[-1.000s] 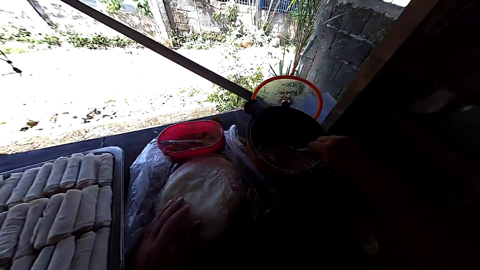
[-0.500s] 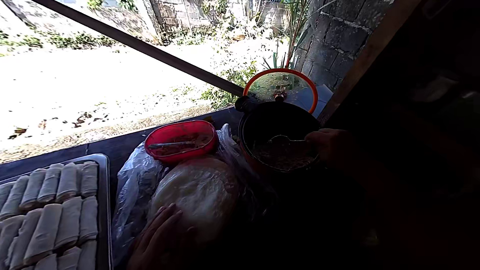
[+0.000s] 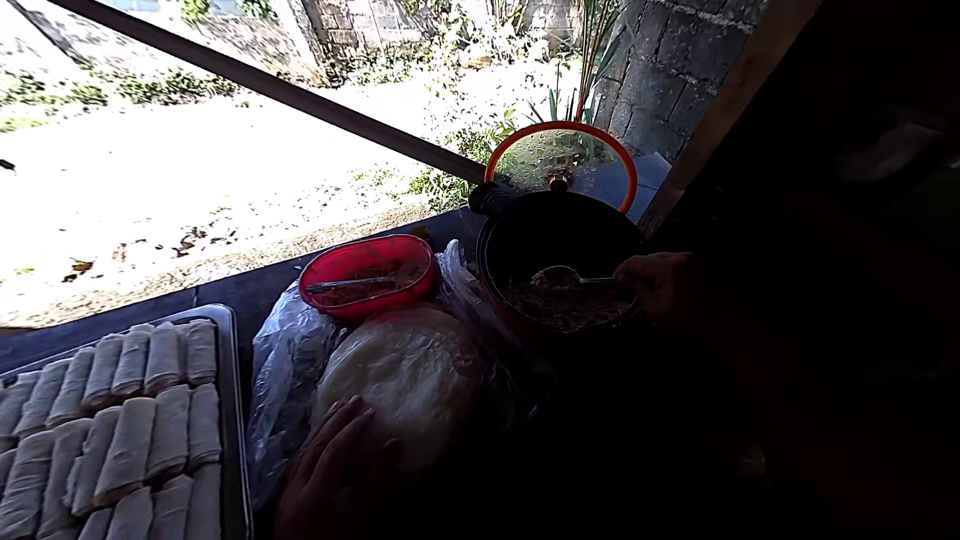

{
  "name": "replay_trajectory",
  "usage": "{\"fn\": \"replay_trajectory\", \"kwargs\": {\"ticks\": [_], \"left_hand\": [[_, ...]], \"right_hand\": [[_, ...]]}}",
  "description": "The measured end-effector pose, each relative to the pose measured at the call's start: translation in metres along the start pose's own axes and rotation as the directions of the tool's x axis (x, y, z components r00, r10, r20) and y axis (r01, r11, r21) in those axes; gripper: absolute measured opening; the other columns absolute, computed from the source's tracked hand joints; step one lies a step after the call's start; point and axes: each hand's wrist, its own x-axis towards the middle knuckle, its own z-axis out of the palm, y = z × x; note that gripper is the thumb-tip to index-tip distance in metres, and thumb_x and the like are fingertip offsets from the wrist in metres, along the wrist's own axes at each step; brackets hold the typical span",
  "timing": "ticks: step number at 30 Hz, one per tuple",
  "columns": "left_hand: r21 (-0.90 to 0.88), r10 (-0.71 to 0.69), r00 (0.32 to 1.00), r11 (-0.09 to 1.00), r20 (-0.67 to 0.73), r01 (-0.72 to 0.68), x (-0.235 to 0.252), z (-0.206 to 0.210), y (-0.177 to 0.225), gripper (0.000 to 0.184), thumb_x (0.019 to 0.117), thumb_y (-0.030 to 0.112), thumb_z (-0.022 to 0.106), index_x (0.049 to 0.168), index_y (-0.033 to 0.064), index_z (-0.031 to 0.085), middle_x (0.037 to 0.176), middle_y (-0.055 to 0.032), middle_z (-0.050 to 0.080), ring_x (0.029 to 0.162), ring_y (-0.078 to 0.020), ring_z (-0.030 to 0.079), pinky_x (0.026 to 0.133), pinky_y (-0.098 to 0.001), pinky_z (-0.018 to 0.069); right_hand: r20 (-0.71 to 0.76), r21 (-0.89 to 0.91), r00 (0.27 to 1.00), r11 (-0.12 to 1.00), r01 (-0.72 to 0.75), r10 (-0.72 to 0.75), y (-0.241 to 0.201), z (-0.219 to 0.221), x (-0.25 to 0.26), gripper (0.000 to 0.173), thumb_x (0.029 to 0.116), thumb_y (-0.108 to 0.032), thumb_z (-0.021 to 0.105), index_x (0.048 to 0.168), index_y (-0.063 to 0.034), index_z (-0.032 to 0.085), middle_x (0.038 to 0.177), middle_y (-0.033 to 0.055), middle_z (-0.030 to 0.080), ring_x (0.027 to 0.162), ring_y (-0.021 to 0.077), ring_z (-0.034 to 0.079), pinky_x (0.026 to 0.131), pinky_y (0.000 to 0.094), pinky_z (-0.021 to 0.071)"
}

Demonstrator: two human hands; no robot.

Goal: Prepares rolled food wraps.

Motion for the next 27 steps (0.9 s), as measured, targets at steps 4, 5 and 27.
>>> {"fn": "replay_trajectory", "kwargs": {"ticks": [4, 5, 27], "left_hand": [[0.006, -0.007, 1.000, 1.000, 0.001, 0.007, 0.001, 0.001, 0.000, 0.053, 0.0972, 0.052, 0.062, 0.131, 0.0116, 0.067, 0.143, -0.0142, 0.061, 0.143, -0.0294, 0.048, 0.119, -0.0502, 0.0369], [0.008, -0.007, 1.000, 1.000, -0.001, 0.007, 0.001, 0.001, 0.000, 0.052, 0.0970, 0.052, 0.062, 0.131, 0.0121, 0.067, 0.143, -0.0139, 0.061, 0.143, -0.0291, 0.049, 0.119, -0.0502, 0.0370], [0.015, -0.055, 0.997, 0.998, -0.050, 0.056, 0.000, 0.002, 0.009, 0.051, 0.0965, 0.051, 0.065, 0.133, 0.0151, 0.067, 0.146, -0.0120, 0.059, 0.140, -0.0266, 0.052, 0.116, -0.0492, 0.0425]], "right_hand": [[-0.010, 0.020, 0.999, 0.999, -0.038, 0.038, -0.001, 0.000, -0.003, 0.023, 0.1047, -0.028, 0.054, 0.107, -0.0207, 0.075, 0.084, -0.0008, 0.071, 0.075, 0.0153, 0.069, 0.066, 0.0422, 0.0581], [-0.008, 0.022, 0.999, 0.999, -0.042, 0.043, 0.000, 0.001, -0.004, 0.023, 0.1051, -0.029, 0.054, 0.107, -0.0209, 0.075, 0.083, -0.0011, 0.071, 0.074, 0.0150, 0.069, 0.065, 0.0419, 0.0579], [-0.028, 0.067, 0.999, 0.997, -0.033, 0.035, 0.008, -0.022, -0.008, 0.036, 0.1079, -0.040, 0.044, 0.115, -0.0196, 0.072, 0.090, 0.0053, 0.072, 0.077, 0.0215, 0.070, 0.065, 0.0527, 0.0557]]}}
